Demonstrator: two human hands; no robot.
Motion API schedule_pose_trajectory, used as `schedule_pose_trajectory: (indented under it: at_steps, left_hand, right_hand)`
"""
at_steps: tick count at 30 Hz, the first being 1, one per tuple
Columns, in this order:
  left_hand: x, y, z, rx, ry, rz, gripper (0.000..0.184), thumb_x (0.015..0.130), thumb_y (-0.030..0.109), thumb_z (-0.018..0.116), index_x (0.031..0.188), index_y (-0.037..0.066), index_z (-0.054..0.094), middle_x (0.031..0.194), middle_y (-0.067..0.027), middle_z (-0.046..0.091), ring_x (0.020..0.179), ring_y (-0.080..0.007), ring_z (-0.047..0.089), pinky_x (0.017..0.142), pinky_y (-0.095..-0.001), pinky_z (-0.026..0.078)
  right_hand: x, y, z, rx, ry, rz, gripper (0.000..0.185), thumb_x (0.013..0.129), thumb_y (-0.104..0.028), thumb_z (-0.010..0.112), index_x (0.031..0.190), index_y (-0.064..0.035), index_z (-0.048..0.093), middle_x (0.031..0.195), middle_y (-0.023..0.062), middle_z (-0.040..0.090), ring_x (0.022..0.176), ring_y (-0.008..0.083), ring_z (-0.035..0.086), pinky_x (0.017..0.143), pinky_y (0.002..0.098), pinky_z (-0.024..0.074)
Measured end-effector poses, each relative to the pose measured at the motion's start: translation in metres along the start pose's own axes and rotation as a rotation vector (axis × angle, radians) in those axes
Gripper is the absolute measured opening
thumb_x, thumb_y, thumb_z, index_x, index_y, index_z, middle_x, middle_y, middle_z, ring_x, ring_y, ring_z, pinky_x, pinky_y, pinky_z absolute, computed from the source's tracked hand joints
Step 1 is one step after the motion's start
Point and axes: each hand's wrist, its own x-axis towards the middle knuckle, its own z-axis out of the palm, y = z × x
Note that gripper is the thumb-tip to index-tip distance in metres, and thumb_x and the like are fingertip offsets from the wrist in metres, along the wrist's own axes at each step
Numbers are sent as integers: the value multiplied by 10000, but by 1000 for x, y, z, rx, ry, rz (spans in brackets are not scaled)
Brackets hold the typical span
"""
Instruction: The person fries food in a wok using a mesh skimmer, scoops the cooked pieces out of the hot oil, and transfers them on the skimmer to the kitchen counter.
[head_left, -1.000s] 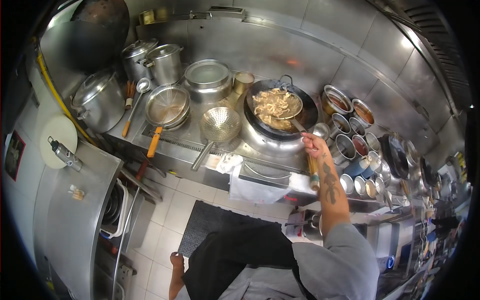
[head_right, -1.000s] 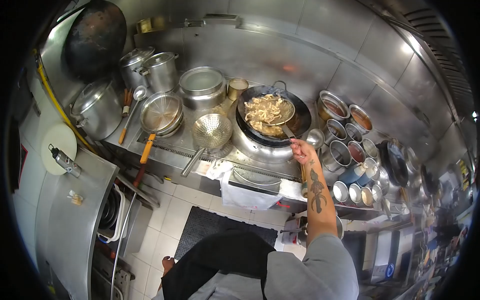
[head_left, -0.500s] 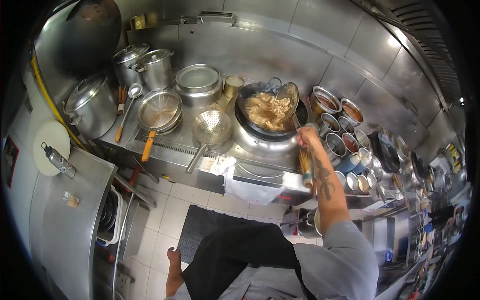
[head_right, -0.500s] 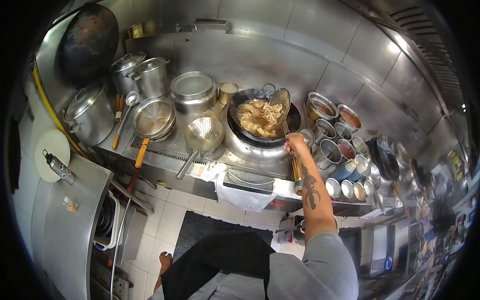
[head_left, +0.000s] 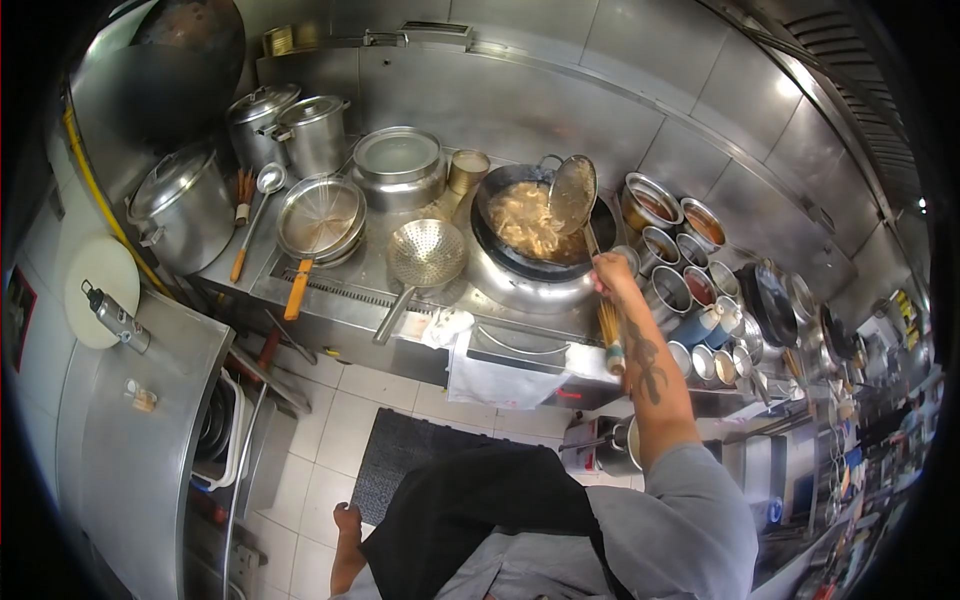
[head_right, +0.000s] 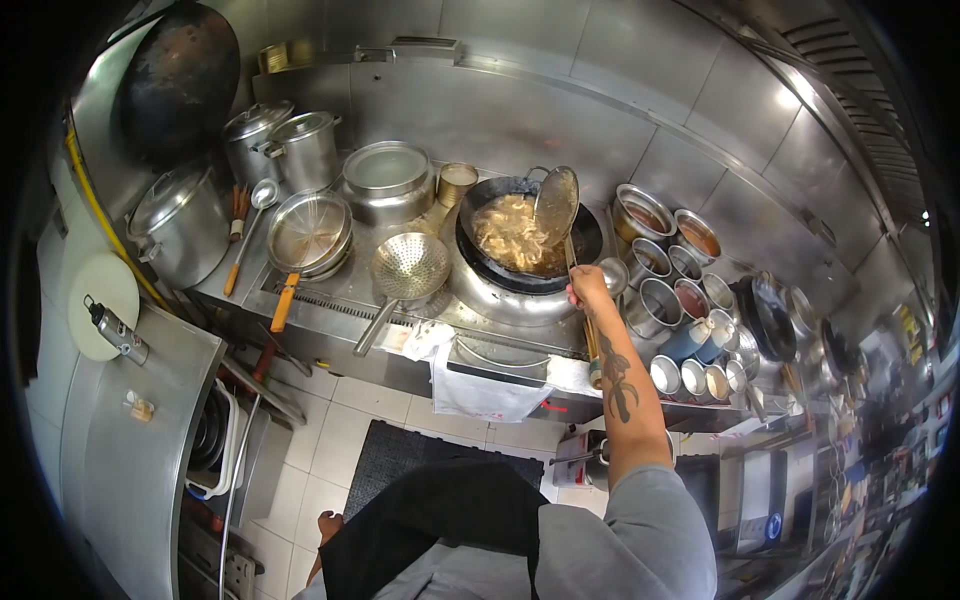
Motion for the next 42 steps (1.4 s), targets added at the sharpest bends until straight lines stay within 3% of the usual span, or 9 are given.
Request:
schedule_pose_trajectory:
  at_steps: [4, 10, 13, 15, 18, 27, 34, 39, 42]
  left_hand:
    - [23, -10, 9, 97, -2, 104, 381, 684, 76, 558, 1022, -96, 525, 673, -168, 591, 540, -204, 569, 495, -299, 456]
    - [32, 0, 18, -42, -75, -40, 386, 688, 66, 566, 1033, -103, 526, 860, -241, 594, 736, -252, 594, 666, -315, 475]
    - [24, 15, 14, -86, -122, -33, 379, 699, 65, 569, 1034, -103, 519, 752, -198, 597, 606, -224, 583, 542, -307, 472]
    - [18, 19, 13, -145, -139, -10, 312, 716, 71, 566, 982, -88, 532, 593, -127, 553, 432, -179, 512, 382, -289, 404]
    - [17, 13, 15, -313, -166, -88, 228, 737, 85, 554, 908, -65, 545, 484, -70, 481, 327, -140, 420, 294, -270, 313]
    - [-10, 7, 10, -226, -181, -122, 175, 736, 75, 478, 855, -33, 548, 497, -51, 464, 335, -137, 407, 296, -273, 336]
    - [-30, -12, 4, -213, -149, -211, 217, 724, 69, 509, 915, -27, 552, 519, -65, 489, 348, -144, 432, 296, -276, 355]
    - [-33, -17, 1, -162, -128, -221, 292, 710, 55, 533, 984, -46, 542, 524, -80, 504, 350, -146, 444, 286, -277, 346]
    - [-34, -14, 2, -117, -132, -171, 258, 710, 55, 519, 945, -50, 542, 518, -78, 494, 345, -147, 436, 285, -278, 343]
  right_hand:
    - [-2, 6, -10, 196, -28, 47, 170, 860, -123, 397, 962, -49, 511, 563, 37, 506, 339, 102, 402, 285, 226, 242]
    - [-23, -3, -28, 270, -87, 90, 207, 873, -150, 374, 1023, -42, 469, 568, 39, 497, 353, 93, 398, 295, 217, 226]
    - [-23, 0, -39, 210, -3, 85, 228, 863, -133, 388, 1031, -39, 510, 565, 30, 510, 335, 98, 400, 289, 224, 241]
    - [-23, 2, -49, 99, 25, 59, 240, 863, -136, 393, 1044, -34, 512, 557, 31, 511, 332, 100, 401, 291, 229, 245]
    - [-18, 9, -65, -55, 65, 9, 251, 863, -146, 401, 1050, -27, 519, 543, 34, 513, 328, 105, 404, 292, 242, 254]
    - [-8, 35, -58, 199, -67, 246, 167, 880, -165, 384, 902, -46, 499, 582, 30, 530, 358, 94, 420, 302, 235, 261]
    - [45, 62, -6, 671, -520, 427, 146, 879, -161, 444, 744, -105, 440, 588, -24, 476, 410, 55, 375, 332, 199, 245]
    - [31, 62, -7, 696, -556, 385, 115, 876, -166, 459, 785, -96, 454, 594, -24, 475, 406, 49, 362, 325, 196, 236]
    - [7, 50, -36, 727, -496, 398, 113, 874, -157, 453, 940, -66, 471, 602, 5, 491, 368, 52, 340, 307, 196, 221]
